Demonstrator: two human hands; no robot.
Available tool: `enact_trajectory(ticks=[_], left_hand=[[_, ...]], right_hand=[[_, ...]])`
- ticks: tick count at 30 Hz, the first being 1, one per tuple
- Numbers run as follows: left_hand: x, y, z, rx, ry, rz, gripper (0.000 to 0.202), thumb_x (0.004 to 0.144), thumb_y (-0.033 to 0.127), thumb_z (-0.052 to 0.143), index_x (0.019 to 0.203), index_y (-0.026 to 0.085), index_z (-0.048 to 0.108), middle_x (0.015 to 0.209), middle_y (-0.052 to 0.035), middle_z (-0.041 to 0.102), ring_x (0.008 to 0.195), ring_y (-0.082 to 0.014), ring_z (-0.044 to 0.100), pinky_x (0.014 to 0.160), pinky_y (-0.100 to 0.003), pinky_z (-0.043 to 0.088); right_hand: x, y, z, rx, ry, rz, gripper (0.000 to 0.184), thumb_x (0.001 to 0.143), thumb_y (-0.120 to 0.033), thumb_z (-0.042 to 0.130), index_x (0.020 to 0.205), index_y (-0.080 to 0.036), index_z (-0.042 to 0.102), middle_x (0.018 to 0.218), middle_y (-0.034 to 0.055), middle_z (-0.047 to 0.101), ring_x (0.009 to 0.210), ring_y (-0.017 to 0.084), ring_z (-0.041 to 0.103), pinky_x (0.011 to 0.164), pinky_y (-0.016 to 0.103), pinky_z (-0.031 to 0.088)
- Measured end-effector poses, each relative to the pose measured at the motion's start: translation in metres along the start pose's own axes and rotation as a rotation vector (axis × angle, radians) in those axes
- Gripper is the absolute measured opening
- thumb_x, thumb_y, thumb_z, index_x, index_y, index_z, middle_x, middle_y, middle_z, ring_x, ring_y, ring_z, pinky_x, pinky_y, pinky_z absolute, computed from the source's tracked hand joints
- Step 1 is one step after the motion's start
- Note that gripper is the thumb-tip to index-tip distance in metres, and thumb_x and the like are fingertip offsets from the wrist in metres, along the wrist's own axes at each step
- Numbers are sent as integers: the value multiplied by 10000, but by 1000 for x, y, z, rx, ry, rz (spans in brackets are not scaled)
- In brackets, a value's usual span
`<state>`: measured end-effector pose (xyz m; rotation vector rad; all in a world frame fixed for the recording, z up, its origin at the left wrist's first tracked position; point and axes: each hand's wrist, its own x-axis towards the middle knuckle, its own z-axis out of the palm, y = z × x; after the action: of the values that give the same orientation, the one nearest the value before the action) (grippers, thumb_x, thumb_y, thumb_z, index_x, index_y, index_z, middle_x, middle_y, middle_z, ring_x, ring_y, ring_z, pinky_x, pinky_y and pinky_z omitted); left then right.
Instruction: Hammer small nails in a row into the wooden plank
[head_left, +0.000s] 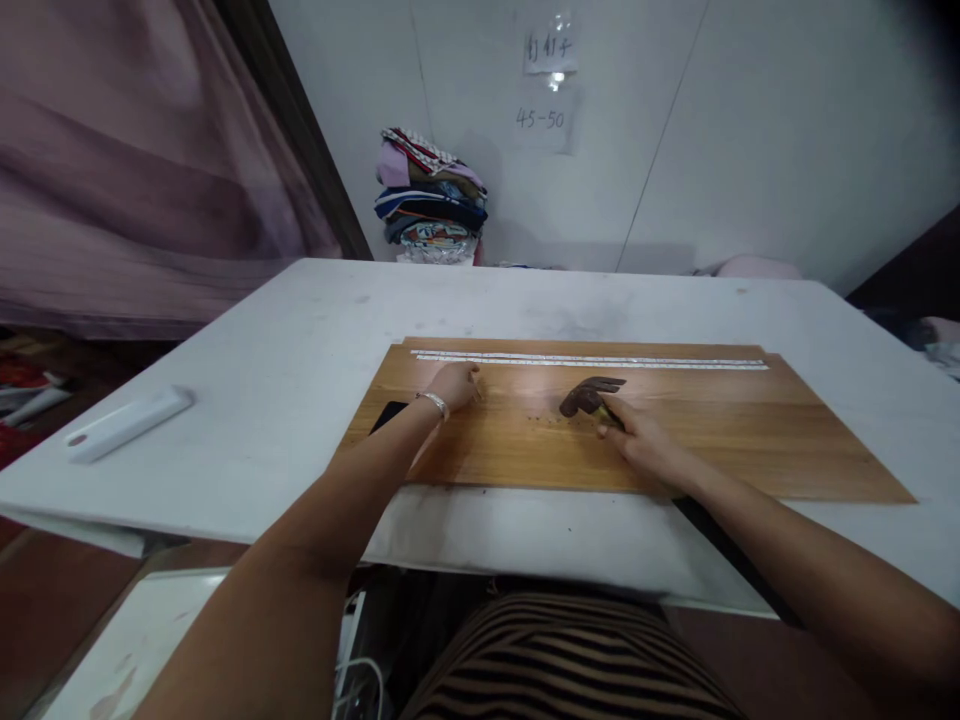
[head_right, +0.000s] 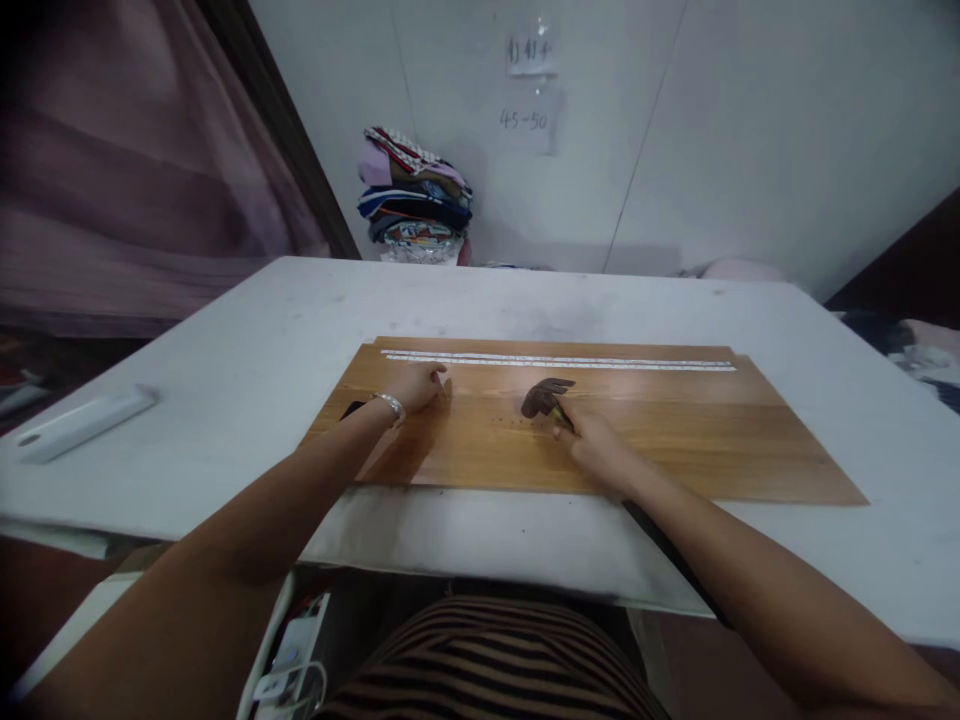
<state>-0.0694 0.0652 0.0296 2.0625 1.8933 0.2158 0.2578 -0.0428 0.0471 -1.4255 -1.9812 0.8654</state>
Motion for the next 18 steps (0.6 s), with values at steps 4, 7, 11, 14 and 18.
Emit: enact_trajectory(ticks=[4, 7, 11, 14, 18], left_hand=[[-2, -4, -5, -47, 78, -6, 378, 863, 201, 500, 1147, 171, 748, 1097, -95, 769, 994, -217, 690, 887, -276, 510], [-4, -3, -8, 13, 25, 58, 330, 877, 262, 495, 1014, 186, 785, 1038, -81, 778, 962, -215, 689, 851, -274, 505], [-5, -2, -5, 174, -31, 238, 290, 858, 240, 530, 972, 206, 794, 1089, -79, 758, 1016, -220, 672, 873, -283, 495], [-3, -2, -1, 278, -80, 410, 278, 884, 214, 513, 927, 216, 787, 1102, -76, 742, 1025, -204, 662, 887, -279, 486], [0, -2, 0, 400, -119, 502, 263, 907, 190, 501, 890, 180, 763, 1055, -104, 742, 979, -206, 666, 840, -282, 481]], right_hand=[[-1, 6, 2, -7, -17, -12, 506, 843, -211, 559, 1348, -219, 598, 1340, 111, 674, 1244, 320, 619, 1084, 536, 452], [-2, 11, 5, -27, -41, -26, 511, 846, -207, 553, 1355, -210, 593, 1332, 120, 678, 1243, 329, 619, 1087, 559, 443], [-4, 15, 9, -28, -49, -53, 499, 860, -226, 551, 1357, -210, 599, 1347, 127, 668, 1233, 342, 626, 1075, 580, 451], [-4, 16, 9, -17, -47, -46, 498, 872, -233, 547, 1367, -222, 598, 1335, 124, 676, 1228, 345, 630, 1067, 585, 459], [-3, 15, 8, -7, -45, -29, 506, 870, -228, 550, 1374, -220, 595, 1320, 127, 684, 1220, 346, 633, 1060, 572, 467]])
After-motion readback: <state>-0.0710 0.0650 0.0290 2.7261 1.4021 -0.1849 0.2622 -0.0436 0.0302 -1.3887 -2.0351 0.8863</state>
